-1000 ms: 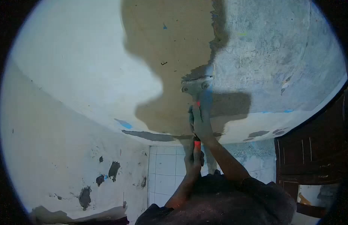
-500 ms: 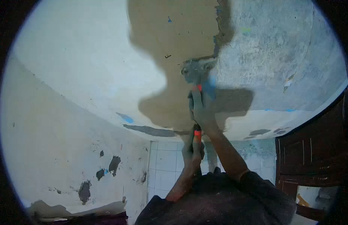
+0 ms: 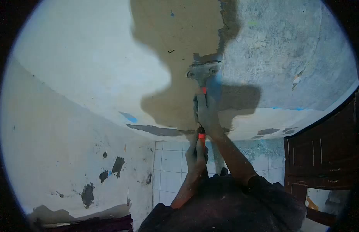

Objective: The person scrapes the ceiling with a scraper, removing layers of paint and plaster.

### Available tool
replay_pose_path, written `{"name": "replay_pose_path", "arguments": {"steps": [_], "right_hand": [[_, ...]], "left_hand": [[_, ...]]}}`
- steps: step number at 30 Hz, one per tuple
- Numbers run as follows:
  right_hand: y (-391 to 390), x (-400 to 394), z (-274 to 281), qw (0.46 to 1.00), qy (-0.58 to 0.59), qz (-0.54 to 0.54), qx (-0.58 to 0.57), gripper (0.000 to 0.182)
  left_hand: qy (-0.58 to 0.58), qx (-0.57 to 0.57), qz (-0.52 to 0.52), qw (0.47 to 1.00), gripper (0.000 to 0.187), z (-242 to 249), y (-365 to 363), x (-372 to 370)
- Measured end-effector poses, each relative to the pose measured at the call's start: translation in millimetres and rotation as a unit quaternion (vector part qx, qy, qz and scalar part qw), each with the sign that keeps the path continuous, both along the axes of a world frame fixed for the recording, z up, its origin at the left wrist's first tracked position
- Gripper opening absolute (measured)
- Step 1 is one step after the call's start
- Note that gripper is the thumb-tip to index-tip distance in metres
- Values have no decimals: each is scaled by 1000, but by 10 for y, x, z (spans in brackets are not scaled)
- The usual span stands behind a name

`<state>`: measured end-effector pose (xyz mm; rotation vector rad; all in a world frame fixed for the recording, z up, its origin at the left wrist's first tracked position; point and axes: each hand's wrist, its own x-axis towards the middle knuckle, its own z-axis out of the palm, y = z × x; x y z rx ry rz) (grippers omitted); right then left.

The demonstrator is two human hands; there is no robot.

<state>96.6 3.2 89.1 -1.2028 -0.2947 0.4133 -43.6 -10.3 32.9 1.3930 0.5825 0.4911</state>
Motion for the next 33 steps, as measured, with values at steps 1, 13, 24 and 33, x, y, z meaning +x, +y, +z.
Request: {"name": "replay_pose_path", "arguments": {"steps": [1,13,24,33], "right_hand": [[-8,5,-11,1000,11,2,-2,33],[-164,267,692,997,-76,0,12,32],[-252,311,747,995,-91,38,-13,36],[-304,220,211,993,-110,-21,-21,30]], "left_hand": [[6,22,3,1000,52,-48,-6,20],[-71,88,-16,993,54,377,53,399],[-48,59,-28,997,54,367,-38,408],[-26,55,-37,997,53,146,-224,196]]}}
